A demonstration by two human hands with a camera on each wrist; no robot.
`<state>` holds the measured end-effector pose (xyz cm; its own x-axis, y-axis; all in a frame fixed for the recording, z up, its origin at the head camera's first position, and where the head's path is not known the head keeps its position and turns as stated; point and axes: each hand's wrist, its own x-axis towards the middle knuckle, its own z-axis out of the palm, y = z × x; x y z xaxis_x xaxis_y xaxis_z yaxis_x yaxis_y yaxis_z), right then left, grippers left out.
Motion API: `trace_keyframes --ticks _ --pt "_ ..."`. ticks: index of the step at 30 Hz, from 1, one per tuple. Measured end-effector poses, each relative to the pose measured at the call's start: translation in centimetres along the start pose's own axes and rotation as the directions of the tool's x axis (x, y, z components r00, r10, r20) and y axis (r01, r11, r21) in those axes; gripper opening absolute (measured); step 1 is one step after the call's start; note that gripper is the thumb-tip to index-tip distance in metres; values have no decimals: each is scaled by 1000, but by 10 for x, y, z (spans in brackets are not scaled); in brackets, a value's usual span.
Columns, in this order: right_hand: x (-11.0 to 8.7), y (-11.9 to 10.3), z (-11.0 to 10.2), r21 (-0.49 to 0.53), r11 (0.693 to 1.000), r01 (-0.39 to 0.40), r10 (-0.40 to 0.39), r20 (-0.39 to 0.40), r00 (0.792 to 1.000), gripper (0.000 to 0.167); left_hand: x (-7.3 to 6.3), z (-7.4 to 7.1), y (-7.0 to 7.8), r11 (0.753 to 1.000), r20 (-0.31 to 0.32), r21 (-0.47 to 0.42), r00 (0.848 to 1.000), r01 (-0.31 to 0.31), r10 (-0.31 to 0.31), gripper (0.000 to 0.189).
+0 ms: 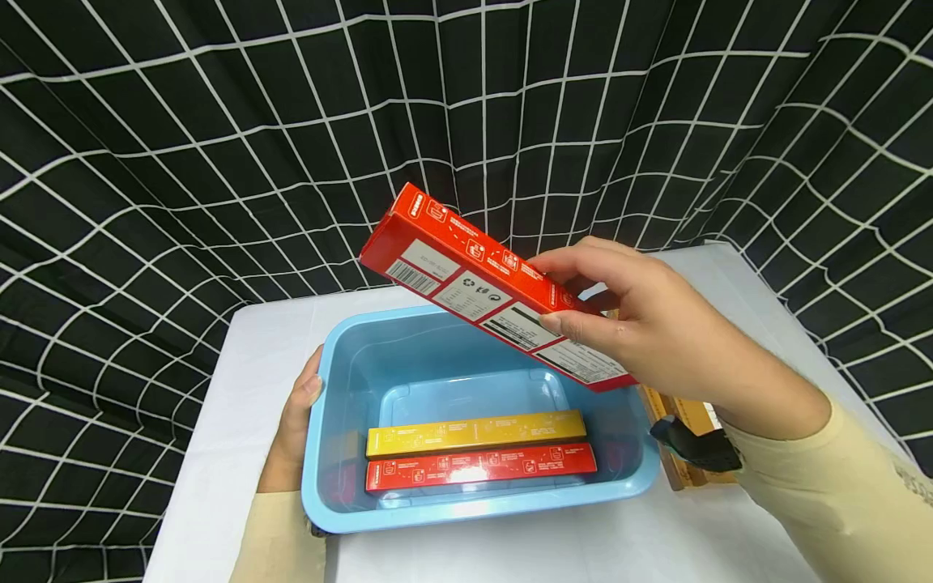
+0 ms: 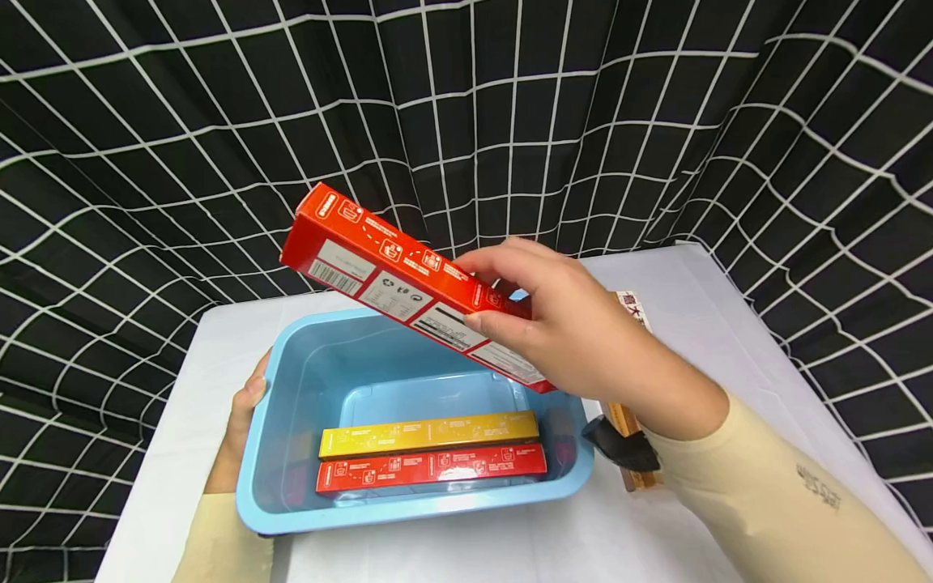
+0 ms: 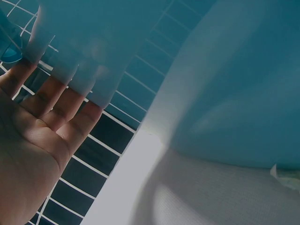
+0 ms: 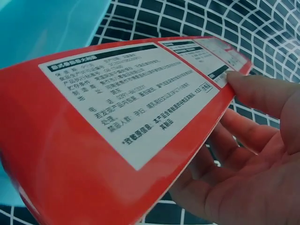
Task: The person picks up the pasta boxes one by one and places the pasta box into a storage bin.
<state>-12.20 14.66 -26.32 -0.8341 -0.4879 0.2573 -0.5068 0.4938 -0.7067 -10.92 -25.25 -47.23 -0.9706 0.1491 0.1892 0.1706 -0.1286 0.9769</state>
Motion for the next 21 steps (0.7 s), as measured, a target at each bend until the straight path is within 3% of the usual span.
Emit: trace_keyframes --ticks 16,21 --pt "22 7 27 78 997 -2 -7 118 993 50 -1 0 3 999 0 20 1000 26 -26 66" --pt "27 8 35 93 995 -38 23 151 988 51 -1 0 3 999 -15 13 999 46 -46 65"
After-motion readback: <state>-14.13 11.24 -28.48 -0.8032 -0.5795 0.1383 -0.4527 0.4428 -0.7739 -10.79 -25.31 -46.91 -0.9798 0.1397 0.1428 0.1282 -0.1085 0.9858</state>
